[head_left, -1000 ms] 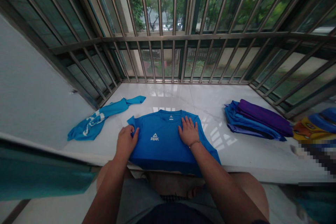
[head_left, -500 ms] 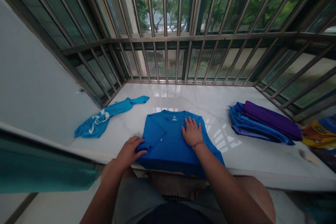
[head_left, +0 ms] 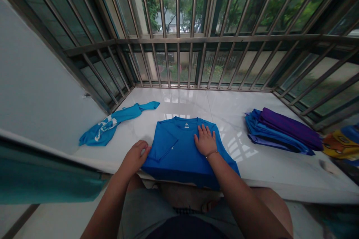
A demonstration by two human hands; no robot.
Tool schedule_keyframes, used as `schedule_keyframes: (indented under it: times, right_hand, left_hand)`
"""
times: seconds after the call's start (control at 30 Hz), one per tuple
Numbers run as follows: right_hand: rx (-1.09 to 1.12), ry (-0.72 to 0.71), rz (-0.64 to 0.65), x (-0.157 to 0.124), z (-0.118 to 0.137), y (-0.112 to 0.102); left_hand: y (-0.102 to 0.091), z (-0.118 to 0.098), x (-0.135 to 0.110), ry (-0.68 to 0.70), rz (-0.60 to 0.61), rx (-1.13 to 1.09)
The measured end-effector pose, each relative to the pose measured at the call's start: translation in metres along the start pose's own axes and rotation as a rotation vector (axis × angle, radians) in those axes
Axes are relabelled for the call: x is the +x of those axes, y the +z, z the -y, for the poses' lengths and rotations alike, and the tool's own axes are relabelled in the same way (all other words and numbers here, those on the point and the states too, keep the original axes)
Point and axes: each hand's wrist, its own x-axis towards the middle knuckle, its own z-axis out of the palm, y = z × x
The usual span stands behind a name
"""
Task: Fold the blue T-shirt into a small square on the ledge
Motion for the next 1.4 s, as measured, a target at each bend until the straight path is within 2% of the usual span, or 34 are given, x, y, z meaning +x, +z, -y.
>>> schedule_keyframes:
  times: [0.07,0.23,0.33,0.4,0.5,0.6,0.73,0.9,1.07,1.17,1.23,1.33,1.4]
  right_hand:
    - [-0.003,0.005,0.001,-0.001,0.002,0.000]
    - [0.014,0.005,0.033,0.008,-0.004,-0.016]
    - [0.017,0.047,0.004,0.028,-0.026,-0.038]
    - [0.002,0.082,-0.004,0.045,-0.047,-0.053]
    - [-0.006,0.096,0.057,0.069,-0.080,-0.066]
    - [0.017,0.066,0.137,0.088,-0.104,-0.069]
    - [0.067,0.054,0.167,0.108,-0.121,-0.068]
    - [0.140,0.103,0.021,0.140,-0.128,-0.076]
    - [0.227,0.139,-0.248,0.166,-0.126,-0.116]
    - [0.298,0.098,-0.375,0.152,-0.125,-0.142]
    - [0.375,0.015,-0.464,0.121,-0.129,-0.148]
    - [0.428,-0.157,-0.548,0.048,-0.139,-0.136]
    - [0.360,-0.279,-0.475,-0.007,-0.149,-0.117]
  left_hand:
    - [0.008,-0.004,0.031,-0.019,-0.030,0.035]
    - [0.028,-0.003,0.123,-0.190,0.039,0.169]
    - [0.031,0.007,0.169,-0.233,0.094,0.190]
    - [0.030,0.015,0.191,-0.253,0.147,0.191]
    - [0.027,0.026,0.213,-0.272,0.231,0.178]
    - [0.024,0.034,0.224,-0.293,0.294,0.133]
    - [0.023,0.040,0.233,-0.297,0.265,0.009]
    - [0.021,0.029,0.258,-0.312,0.078,-0.200]
    - [0.007,-0.006,0.295,-0.295,-0.093,-0.462]
    - [-0.009,-0.018,0.288,-0.221,-0.164,-0.660]
    - [-0.019,-0.015,0.261,-0.145,-0.175,-0.752]
    - [-0.022,0.004,0.190,-0.005,-0.160,-0.619]
    - [-0.015,0.021,0.134,0.059,-0.131,-0.439]
